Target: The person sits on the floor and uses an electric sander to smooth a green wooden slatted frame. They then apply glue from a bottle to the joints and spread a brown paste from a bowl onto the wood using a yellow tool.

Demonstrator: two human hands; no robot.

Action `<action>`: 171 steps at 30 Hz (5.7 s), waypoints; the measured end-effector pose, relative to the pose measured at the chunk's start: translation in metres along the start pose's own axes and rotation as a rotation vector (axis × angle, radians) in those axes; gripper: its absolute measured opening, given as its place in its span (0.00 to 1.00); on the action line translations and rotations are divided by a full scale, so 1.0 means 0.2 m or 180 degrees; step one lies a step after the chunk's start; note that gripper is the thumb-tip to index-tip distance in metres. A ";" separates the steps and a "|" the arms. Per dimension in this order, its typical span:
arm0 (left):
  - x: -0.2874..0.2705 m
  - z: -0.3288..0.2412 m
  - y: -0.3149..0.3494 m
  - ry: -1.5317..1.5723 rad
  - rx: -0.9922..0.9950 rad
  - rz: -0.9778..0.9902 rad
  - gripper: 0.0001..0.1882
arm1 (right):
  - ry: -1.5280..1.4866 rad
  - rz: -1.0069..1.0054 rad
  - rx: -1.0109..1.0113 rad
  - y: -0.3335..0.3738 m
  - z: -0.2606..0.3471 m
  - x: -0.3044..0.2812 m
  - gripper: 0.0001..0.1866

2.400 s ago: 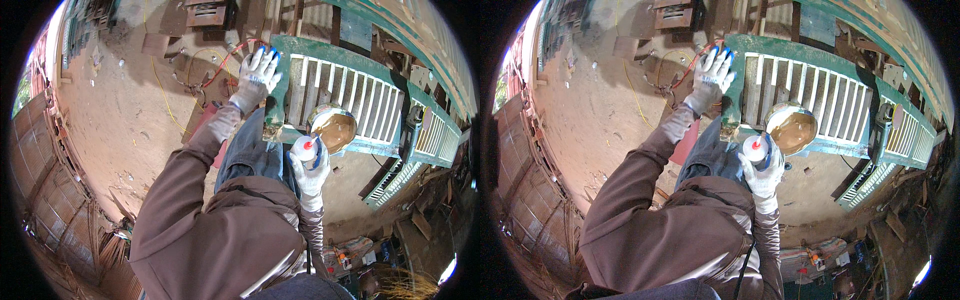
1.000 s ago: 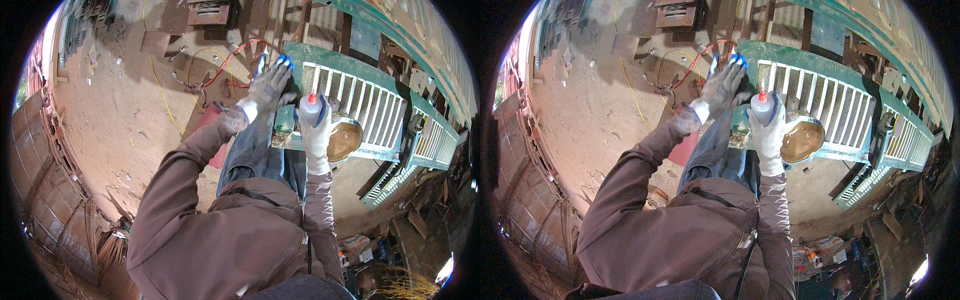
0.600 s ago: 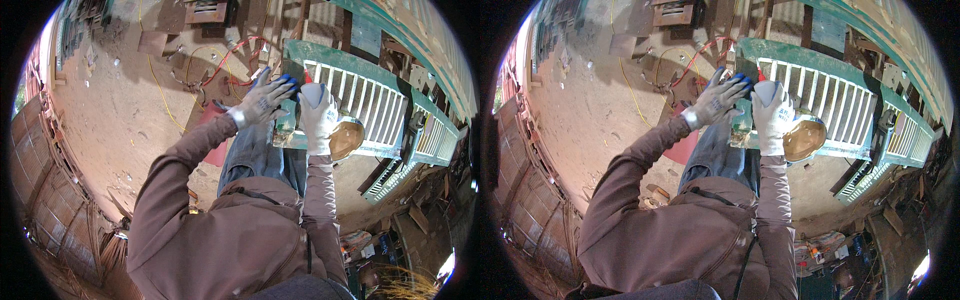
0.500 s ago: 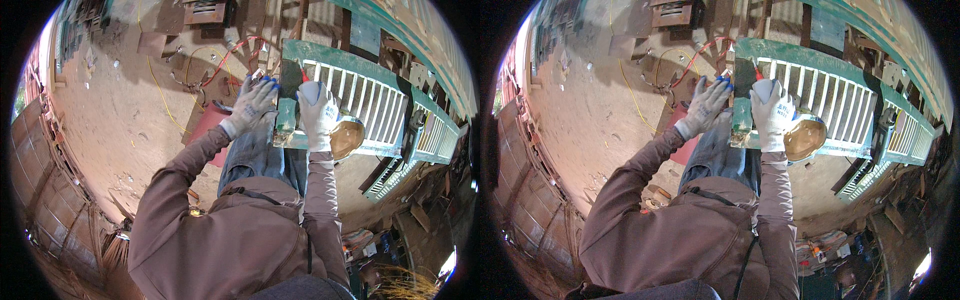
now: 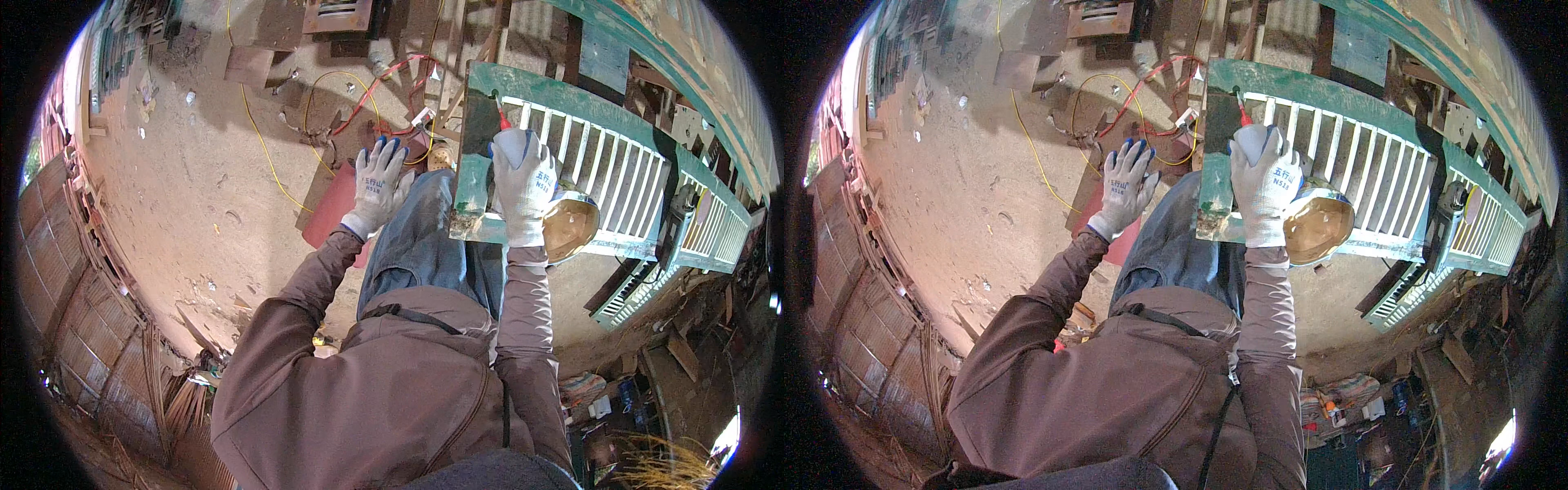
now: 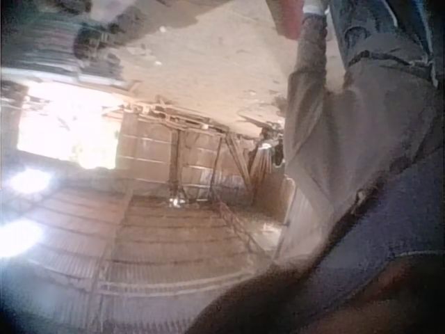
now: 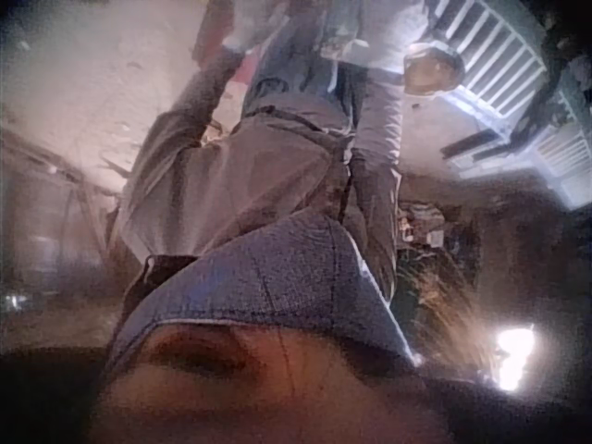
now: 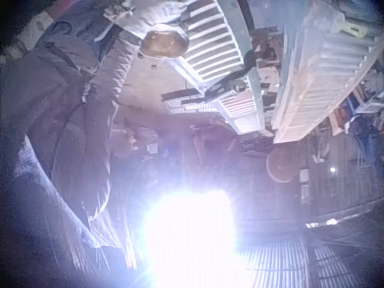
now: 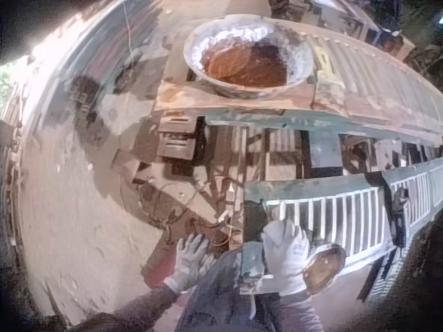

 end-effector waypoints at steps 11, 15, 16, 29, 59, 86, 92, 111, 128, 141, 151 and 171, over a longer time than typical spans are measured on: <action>0.08 -0.02 0.04 0.0158 -0.0152 -0.0121 0.24 | -0.0154 0.0046 -0.0366 0.01 0.07 0.07 0.40; 0.09 -0.02 0.06 0.0211 -0.0170 -0.0108 0.23 | -0.0335 0.0126 -0.0181 0.02 0.07 0.06 0.38; 0.09 -0.02 0.06 0.0232 -0.0187 -0.0114 0.23 | -0.0398 0.0117 -0.0130 0.02 0.05 0.05 0.38; 0.11 0.00 0.05 0.0322 -0.0278 0.0048 0.22 | -0.0502 -0.0151 0.0484 0.07 0.01 -0.02 0.38; 0.25 0.04 0.14 0.0506 -0.0196 -0.0411 0.22 | -0.2061 -0.0874 -0.0087 -0.31 0.10 0.00 0.37; -0.28 -0.83 -0.31 0.2073 0.0245 -0.0107 0.21 | -0.2443 -0.1175 0.0209 0.56 -0.38 -0.71 0.38; -0.13 -1.28 -0.20 0.0384 0.0766 0.0315 0.32 | -0.2189 -0.1268 0.1178 1.15 -1.02 -1.07 0.39; -0.01 -2.27 -0.25 -0.1203 -0.0565 -0.2237 0.43 | -0.2455 -0.1512 0.1380 1.93 -2.64 -1.62 0.37; 0.47 -3.76 -0.79 0.1992 -0.1914 0.0198 0.73 | -0.3121 -0.1519 0.1342 1.66 -2.60 -1.65 0.39; 0.32 -3.42 -0.35 0.2369 -0.0942 -0.0943 0.44 | -0.2457 -0.0682 0.0849 1.28 -3.47 -2.14 0.37; -0.07 -2.21 0.15 0.2667 -0.2079 -0.1595 0.27 | -0.2752 -0.1015 0.0510 1.01 -3.34 -2.16 0.35; -0.19 -1.99 0.03 -0.0925 -0.1030 -0.2241 0.30 | -0.2783 -0.0834 0.0576 1.26 -2.46 -1.66 0.37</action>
Point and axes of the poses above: each hand's wrist, its own y-axis away from the middle knuckle, its own x-axis out of the palm, z = x × y, the point moved 3 cm from there along -y, towards the middle knuckle, and after that the axes turned 10 degrees about -y, right-handed, at the moved point
